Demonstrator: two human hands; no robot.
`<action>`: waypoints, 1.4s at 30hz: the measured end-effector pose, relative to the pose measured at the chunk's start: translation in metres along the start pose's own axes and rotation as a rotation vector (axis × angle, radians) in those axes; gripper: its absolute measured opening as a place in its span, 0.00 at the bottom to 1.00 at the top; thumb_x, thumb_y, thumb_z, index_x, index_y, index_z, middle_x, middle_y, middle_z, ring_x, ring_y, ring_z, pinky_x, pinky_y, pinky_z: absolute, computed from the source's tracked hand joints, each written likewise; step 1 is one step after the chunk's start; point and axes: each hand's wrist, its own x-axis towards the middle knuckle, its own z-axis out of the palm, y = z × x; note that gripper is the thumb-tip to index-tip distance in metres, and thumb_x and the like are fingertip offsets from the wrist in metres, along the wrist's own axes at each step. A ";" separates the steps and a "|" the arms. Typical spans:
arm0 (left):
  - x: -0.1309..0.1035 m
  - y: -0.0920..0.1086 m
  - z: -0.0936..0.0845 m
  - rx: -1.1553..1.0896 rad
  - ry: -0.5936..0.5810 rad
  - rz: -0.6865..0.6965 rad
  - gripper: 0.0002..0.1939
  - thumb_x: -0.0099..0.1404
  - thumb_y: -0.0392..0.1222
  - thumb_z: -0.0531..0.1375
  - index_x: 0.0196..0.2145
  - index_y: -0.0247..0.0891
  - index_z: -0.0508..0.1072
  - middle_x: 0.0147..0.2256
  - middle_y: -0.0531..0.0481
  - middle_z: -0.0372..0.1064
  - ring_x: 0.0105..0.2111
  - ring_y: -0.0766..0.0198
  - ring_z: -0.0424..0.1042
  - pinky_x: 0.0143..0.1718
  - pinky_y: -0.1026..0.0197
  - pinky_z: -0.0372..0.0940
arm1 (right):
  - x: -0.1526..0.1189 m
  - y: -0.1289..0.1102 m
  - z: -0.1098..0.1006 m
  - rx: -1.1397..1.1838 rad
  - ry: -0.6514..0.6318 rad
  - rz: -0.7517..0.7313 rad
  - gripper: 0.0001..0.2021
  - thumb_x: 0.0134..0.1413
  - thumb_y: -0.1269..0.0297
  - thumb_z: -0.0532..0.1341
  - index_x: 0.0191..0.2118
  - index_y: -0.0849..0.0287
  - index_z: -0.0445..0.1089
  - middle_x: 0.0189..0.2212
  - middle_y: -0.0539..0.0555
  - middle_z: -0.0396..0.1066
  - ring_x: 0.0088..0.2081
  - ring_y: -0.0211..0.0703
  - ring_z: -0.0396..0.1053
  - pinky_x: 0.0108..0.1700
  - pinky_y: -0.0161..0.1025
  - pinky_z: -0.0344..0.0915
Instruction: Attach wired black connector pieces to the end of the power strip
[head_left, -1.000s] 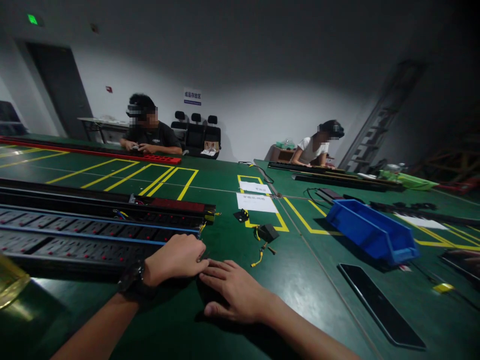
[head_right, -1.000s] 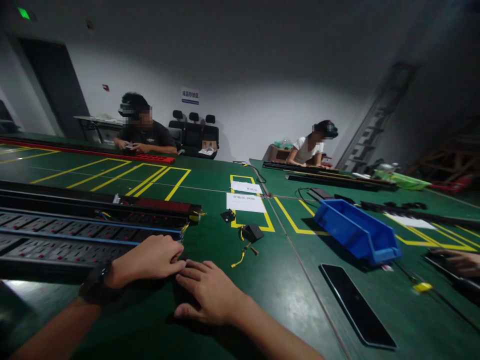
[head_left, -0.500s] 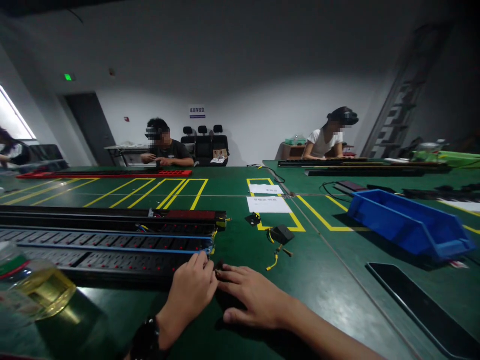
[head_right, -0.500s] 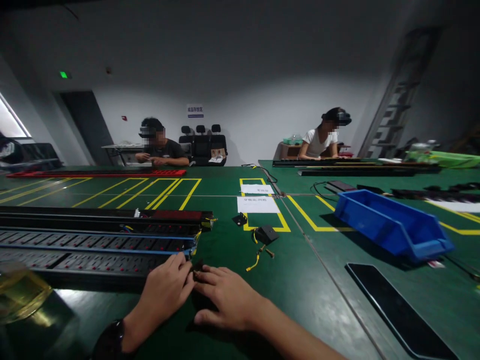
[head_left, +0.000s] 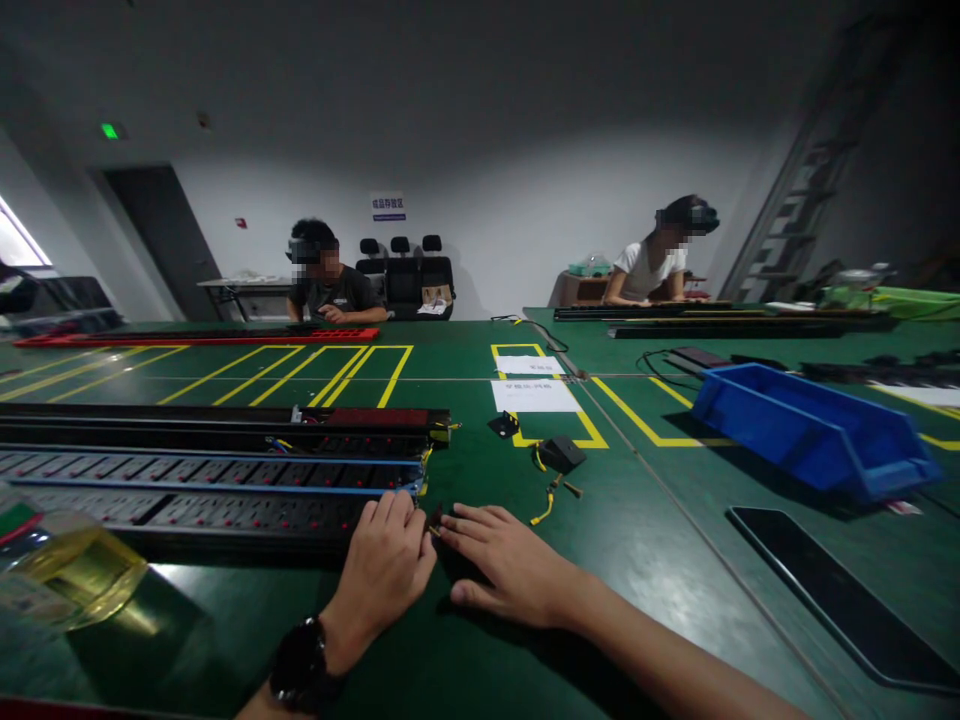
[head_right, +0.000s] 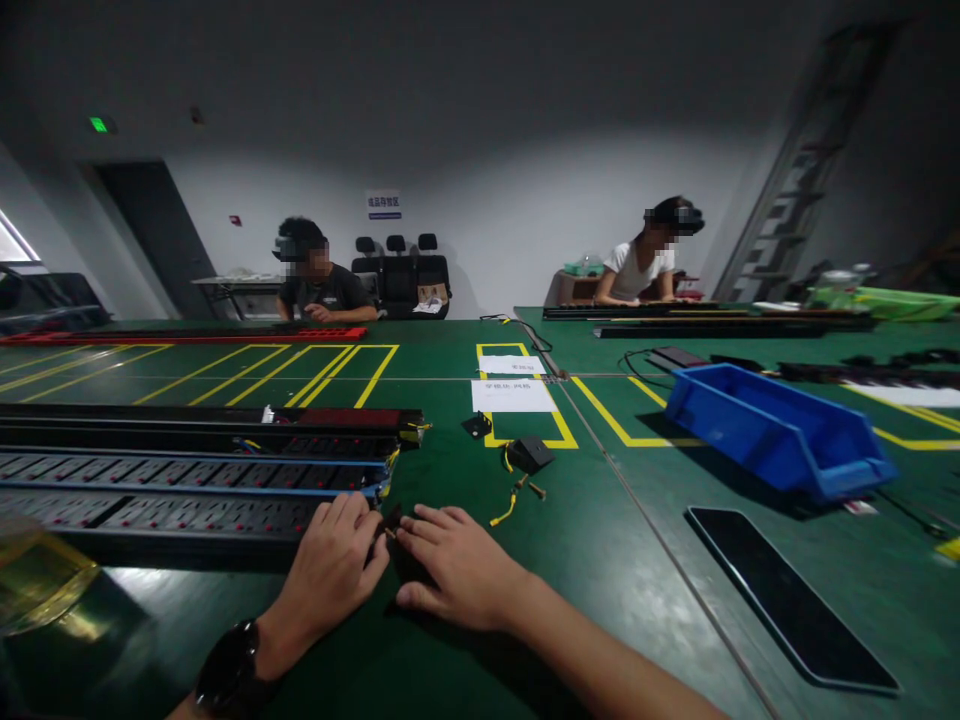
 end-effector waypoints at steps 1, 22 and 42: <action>0.000 -0.001 0.001 -0.012 -0.001 0.011 0.07 0.66 0.35 0.56 0.33 0.37 0.75 0.36 0.42 0.69 0.40 0.50 0.65 0.42 0.49 0.59 | 0.000 0.000 -0.001 0.002 -0.001 0.001 0.35 0.69 0.39 0.51 0.70 0.58 0.60 0.68 0.61 0.61 0.71 0.56 0.53 0.70 0.54 0.49; 0.003 -0.005 0.002 -0.049 0.047 0.024 0.07 0.64 0.37 0.56 0.31 0.38 0.74 0.35 0.42 0.69 0.38 0.51 0.67 0.41 0.50 0.60 | 0.001 0.001 0.003 -0.090 0.050 -0.016 0.34 0.68 0.39 0.52 0.68 0.56 0.61 0.67 0.63 0.62 0.68 0.54 0.57 0.67 0.52 0.53; -0.001 -0.012 0.002 -0.168 0.120 -0.077 0.11 0.67 0.42 0.54 0.32 0.38 0.75 0.34 0.45 0.68 0.38 0.54 0.68 0.40 0.52 0.61 | -0.011 0.050 -0.048 -0.539 0.213 0.722 0.14 0.68 0.69 0.52 0.46 0.59 0.76 0.42 0.61 0.77 0.47 0.52 0.73 0.46 0.43 0.62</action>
